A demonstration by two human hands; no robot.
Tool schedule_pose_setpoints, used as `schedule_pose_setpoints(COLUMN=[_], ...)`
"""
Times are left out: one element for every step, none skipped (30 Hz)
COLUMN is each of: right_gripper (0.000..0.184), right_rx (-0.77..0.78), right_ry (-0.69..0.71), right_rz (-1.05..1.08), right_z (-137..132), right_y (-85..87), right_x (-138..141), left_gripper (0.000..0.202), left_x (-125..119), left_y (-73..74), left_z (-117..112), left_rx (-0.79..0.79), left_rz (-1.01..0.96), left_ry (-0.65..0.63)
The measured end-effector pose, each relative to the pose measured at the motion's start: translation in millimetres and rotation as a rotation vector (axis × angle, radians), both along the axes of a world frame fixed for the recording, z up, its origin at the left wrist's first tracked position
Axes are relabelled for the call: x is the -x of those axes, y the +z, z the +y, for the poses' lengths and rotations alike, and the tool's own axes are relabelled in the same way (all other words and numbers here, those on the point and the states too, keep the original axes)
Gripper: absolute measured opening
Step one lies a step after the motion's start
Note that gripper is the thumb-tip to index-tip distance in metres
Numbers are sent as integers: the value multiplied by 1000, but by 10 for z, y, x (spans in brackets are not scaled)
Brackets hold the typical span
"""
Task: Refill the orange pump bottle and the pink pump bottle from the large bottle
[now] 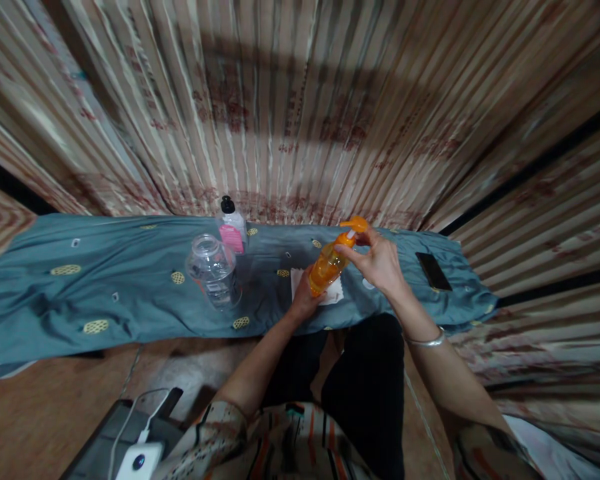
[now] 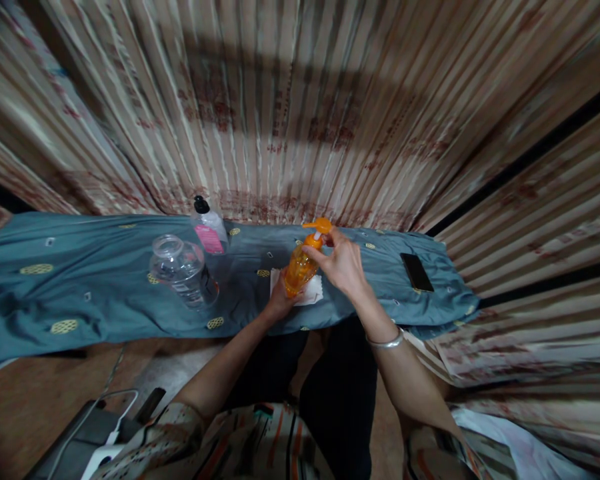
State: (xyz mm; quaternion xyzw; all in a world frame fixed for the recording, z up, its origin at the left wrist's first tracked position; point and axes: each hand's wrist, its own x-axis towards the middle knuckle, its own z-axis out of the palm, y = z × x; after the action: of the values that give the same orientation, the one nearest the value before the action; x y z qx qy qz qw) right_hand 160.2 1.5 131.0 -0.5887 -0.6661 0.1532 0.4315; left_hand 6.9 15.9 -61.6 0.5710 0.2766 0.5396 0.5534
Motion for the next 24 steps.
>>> schedule_pose_setpoints(right_gripper=[50, 56, 62, 67, 68, 68, 66, 65, 65, 64, 62, 61, 58, 57, 56, 56, 57, 59, 62, 64, 65, 63, 59, 55], right_rx=[0, 4, 12, 24, 39, 55, 68, 76, 76, 69, 58, 45, 35, 27, 22, 21, 22, 24, 26, 30, 36, 43, 49, 52], right_ry=[11, 39, 83, 137, 192, 239, 271, 282, 271, 240, 198, 151, 107, 70, 45, 33, 32, 44, 70, 106, 147, 185, 211, 219], right_rz=[6, 16, 28, 39, 47, 49, 47, 40, 30, 19, 7, -7, -20, -31, -39, -43, -43, -38, -28, -17, -7, -2, -1, -6], right_z=[-10, -15, -12, -3, 11, 27, 43, 56, 63, 64, 59, 50, 38, 26, 16, 10, 9, 13, 20, 30, 40, 50, 58, 63], right_y=[0, 7, 19, 34, 49, 60, 67, 68, 63, 52, 39, 24, 10, -2, -11, -17, -19, -18, -13, -6, 2, 9, 15, 16], right_x=[-4, -13, -26, -40, -52, -60, -62, -58, -47, -30, -10, 12, 34, 52, 65, 71, 68, 59, 43, 23, 3, -15, -26, -29], left_gripper=[80, 82, 83, 83, 83, 83, 83, 84, 84, 84, 84, 82, 81, 80, 80, 80, 81, 82, 83, 84, 86, 87, 87, 87], left_x=[1, 2, 5, 8, 12, 16, 20, 23, 27, 29, 31, 33, 34, 34, 34, 34, 33, 33, 32, 31, 30, 28, 26, 23], left_y=[-14, -31, -51, -72, -90, -105, -115, -119, -119, -115, -109, -102, -96, -90, -87, -88, -91, -98, -108, -121, -136, -152, -168, -184], left_z=[4, 9, 14, 18, 22, 26, 29, 32, 35, 37, 38, 38, 38, 38, 37, 37, 37, 38, 39, 40, 43, 46, 50, 55], left_rx=[-2, -3, -3, -2, 0, 4, 7, 8, 6, 2, -1, -2, -2, 1, 7, 12, 17, 21, 22, 20, 17, 11, 4, -7], left_rz=[4, 13, 27, 46, 65, 81, 93, 97, 94, 88, 80, 75, 75, 77, 80, 83, 84, 84, 84, 88, 96, 104, 110, 114], left_ry=[3, 14, 31, 51, 70, 84, 90, 89, 81, 69, 60, 57, 55, 55, 56, 57, 54, 48, 45, 46, 51, 60, 70, 71])
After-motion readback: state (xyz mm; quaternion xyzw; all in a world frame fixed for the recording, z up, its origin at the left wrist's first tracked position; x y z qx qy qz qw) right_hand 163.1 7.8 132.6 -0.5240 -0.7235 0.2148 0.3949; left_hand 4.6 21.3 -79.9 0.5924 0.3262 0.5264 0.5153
